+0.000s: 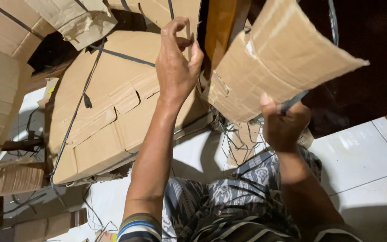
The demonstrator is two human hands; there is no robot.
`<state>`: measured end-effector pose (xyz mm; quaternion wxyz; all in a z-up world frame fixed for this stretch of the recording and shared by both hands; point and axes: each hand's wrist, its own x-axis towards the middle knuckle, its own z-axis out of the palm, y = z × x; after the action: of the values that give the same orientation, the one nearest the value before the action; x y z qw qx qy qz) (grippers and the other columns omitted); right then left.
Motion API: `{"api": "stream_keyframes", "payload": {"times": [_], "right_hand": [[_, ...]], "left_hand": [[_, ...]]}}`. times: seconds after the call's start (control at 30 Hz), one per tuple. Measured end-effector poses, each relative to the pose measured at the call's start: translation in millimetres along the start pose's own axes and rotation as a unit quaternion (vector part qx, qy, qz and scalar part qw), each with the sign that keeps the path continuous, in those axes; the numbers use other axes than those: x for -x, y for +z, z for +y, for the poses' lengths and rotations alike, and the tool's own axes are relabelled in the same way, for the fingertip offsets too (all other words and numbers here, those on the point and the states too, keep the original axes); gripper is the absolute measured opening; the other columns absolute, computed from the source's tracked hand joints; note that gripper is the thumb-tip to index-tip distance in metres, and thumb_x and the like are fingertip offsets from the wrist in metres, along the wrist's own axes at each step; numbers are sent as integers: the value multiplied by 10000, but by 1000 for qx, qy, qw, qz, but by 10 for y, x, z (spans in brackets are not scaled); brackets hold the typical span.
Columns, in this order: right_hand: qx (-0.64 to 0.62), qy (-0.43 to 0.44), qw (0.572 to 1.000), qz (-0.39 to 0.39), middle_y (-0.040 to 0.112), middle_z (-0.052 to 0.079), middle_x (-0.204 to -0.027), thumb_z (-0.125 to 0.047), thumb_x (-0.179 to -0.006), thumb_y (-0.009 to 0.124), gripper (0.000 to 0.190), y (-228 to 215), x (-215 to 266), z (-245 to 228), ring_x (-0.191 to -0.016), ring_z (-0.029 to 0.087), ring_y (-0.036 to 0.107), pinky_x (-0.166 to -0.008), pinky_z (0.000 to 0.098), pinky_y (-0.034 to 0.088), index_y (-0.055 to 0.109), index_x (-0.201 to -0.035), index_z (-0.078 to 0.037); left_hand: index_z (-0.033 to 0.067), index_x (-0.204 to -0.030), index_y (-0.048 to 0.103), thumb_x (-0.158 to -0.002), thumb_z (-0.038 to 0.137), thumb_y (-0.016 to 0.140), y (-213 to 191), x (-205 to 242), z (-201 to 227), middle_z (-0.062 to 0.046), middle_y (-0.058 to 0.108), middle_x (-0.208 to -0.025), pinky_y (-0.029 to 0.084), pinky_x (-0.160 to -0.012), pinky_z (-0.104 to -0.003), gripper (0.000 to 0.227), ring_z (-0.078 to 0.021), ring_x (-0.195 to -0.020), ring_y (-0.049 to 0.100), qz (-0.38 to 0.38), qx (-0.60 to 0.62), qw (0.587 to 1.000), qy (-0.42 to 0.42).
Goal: Wrapping a wooden chair frame with cardboard and securing it with string for protection.
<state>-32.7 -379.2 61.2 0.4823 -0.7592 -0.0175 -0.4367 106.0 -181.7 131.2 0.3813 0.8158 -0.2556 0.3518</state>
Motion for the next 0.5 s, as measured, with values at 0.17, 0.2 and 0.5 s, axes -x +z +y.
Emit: {"api": "stream_keyframes", "payload": {"times": [0.17,0.2,0.5], "right_hand": [[-30,-44,999,0,438,-43,-471,-62,-1002,668,521,-105,185,426,-393,82,448,-376,260,287,409,-558,-147],[-30,-44,999,0,438,-43,-471,-62,-1002,668,521,-158,211,404,-393,82,448,-376,260,287,409,-558,-147],[-7,44,999,0,469,-37,-590,-97,-1035,693,475,-390,210,268,-572,87,456,-574,287,365,461,-621,-87]], "left_hand": [[158,-1337,435,-981,64,651,16,2,5,-17,571,-1361,555,-609,-287,427,-149,-871,744,6,-6,1000,-7],[158,-1337,435,-981,64,651,18,5,-15,-17,571,-1361,555,-609,-287,427,-149,-871,744,6,-6,1000,-8],[152,-1340,398,-989,42,728,88,-174,-111,-55,571,-1354,631,-719,-304,494,-154,-854,754,-9,12,1000,-20]]}}
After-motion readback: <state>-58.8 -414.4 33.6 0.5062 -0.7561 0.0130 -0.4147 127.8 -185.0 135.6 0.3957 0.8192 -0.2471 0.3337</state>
